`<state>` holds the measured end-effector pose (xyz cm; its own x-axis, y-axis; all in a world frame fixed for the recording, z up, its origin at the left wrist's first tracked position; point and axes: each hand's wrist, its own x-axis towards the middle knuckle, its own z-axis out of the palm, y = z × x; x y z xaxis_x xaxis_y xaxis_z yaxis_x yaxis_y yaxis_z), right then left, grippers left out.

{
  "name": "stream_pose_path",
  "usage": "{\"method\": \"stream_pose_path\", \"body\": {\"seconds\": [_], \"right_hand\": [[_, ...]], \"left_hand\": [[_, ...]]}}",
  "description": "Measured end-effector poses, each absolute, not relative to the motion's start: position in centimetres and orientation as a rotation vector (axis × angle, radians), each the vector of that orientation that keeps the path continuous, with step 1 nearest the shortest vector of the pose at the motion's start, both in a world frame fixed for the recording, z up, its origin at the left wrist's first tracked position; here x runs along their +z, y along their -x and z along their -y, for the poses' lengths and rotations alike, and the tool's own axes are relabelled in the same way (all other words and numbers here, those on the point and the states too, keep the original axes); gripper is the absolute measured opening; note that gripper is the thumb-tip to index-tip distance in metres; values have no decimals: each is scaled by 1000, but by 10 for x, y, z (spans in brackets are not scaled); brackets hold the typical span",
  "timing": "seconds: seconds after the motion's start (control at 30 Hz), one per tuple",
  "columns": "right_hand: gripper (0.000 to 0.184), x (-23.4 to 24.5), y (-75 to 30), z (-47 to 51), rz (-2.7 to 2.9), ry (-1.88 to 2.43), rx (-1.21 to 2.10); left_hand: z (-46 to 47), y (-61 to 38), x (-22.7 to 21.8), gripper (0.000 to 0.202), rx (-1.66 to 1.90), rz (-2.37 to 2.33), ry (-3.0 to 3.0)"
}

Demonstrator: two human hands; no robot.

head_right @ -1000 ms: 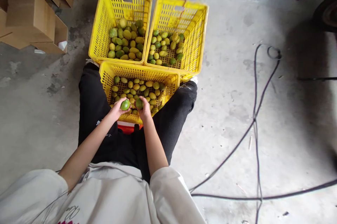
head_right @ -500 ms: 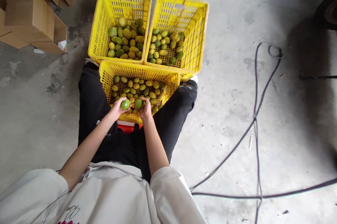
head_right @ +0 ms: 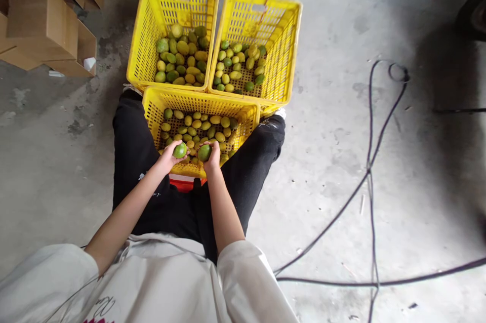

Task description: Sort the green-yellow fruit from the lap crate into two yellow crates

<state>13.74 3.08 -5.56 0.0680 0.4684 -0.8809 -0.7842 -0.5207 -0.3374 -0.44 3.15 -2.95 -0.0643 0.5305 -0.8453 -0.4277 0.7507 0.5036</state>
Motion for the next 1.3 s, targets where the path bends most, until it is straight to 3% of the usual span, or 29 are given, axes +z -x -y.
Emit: {"method": "stream_pose_path", "body": {"seconds": [0.2,0.37,0.8,0.97,1.13,1.3], "right_hand": [[10,-63,-136,-31,-336,1440,1538],[20,-69,-137,-32,-364,1465,1471],[15,-65,-139,-31,-422,1378,1556],[8,-61,-139,-33,-457,1316,1561],[16,-52,-139,-34,-566,1235,1647],[20,-46,-135,-36,-544,1245,1664]], "left_hand": [[-33,5,-29,15,839,-1389,-4],[-36,5,-24,21,922,-1371,118],[-37,5,-24,36,810,-1393,130],[-36,3,-24,21,836,-1379,11],[-35,2,-25,13,901,-1404,21],[-39,4,-21,25,816,-1438,74]]}}
